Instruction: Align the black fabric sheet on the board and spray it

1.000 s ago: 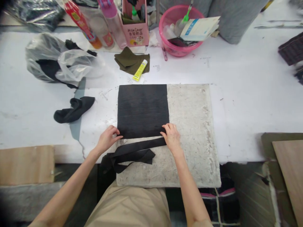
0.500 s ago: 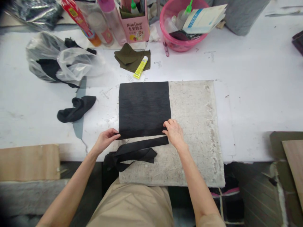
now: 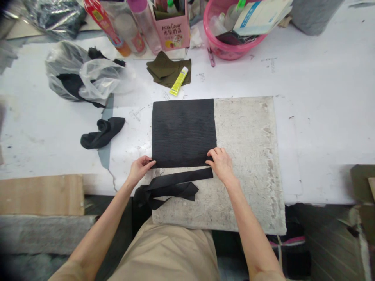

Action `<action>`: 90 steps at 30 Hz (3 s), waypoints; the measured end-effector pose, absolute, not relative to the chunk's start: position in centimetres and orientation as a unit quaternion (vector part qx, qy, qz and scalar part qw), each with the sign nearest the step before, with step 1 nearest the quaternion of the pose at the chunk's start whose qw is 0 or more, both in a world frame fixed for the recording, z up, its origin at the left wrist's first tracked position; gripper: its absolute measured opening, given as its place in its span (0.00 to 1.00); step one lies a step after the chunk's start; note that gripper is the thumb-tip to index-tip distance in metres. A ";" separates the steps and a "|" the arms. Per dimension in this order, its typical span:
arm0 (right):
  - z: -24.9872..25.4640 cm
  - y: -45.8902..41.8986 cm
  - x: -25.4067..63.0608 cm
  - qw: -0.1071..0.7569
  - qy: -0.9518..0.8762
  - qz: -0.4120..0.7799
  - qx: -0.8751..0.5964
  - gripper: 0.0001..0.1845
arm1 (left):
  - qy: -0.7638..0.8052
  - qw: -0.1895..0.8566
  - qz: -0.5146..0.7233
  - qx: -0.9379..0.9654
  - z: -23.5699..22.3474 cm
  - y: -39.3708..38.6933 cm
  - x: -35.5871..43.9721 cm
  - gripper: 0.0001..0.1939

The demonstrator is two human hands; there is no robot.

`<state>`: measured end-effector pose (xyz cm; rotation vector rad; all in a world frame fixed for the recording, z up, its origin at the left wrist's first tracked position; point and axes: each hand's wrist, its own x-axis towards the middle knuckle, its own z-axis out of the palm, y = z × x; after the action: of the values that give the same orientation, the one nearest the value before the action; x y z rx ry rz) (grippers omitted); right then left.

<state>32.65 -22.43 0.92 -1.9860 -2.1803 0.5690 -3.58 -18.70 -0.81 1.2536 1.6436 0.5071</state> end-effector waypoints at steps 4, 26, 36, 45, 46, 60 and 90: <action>0.8 -22.5 32.7 0.076 -0.722 0.191 -0.661 0.07 | 0.691 0.454 0.216 0.519 -1.0 -18.9 -3.5 0.16; 0.6 -23.1 32.7 0.093 -0.720 0.175 -0.665 0.05 | 0.733 0.409 0.218 0.498 -1.3 -18.9 -3.2 0.15; 2.9 -25.6 28.9 0.136 -0.685 0.217 -0.683 0.07 | 0.696 0.351 0.178 0.601 1.2 -20.4 -3.9 0.10; 3.0 -25.7 18.4 0.178 -0.760 0.376 -0.500 0.24 | 0.516 0.462 0.057 0.719 3.8 -22.3 -3.6 0.13; 3.0 -25.6 17.9 0.170 -0.769 0.375 -0.489 0.24 | 0.512 0.479 0.070 0.710 3.9 -22.3 -3.7 0.13; 3.5 -25.4 30.3 0.127 -0.654 0.358 -0.654 0.09 | 0.587 0.535 0.095 0.600 3.4 -20.2 -5.0 0.14; -0.5 -25.4 33.1 0.108 -0.536 0.252 -0.799 0.31 | 0.701 0.504 0.203 0.462 0.1 -19.5 -2.9 0.17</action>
<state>33.07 -25.44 -0.50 -2.3493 -1.5761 0.7410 -2.92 -19.48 0.13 1.1163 1.6922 0.4897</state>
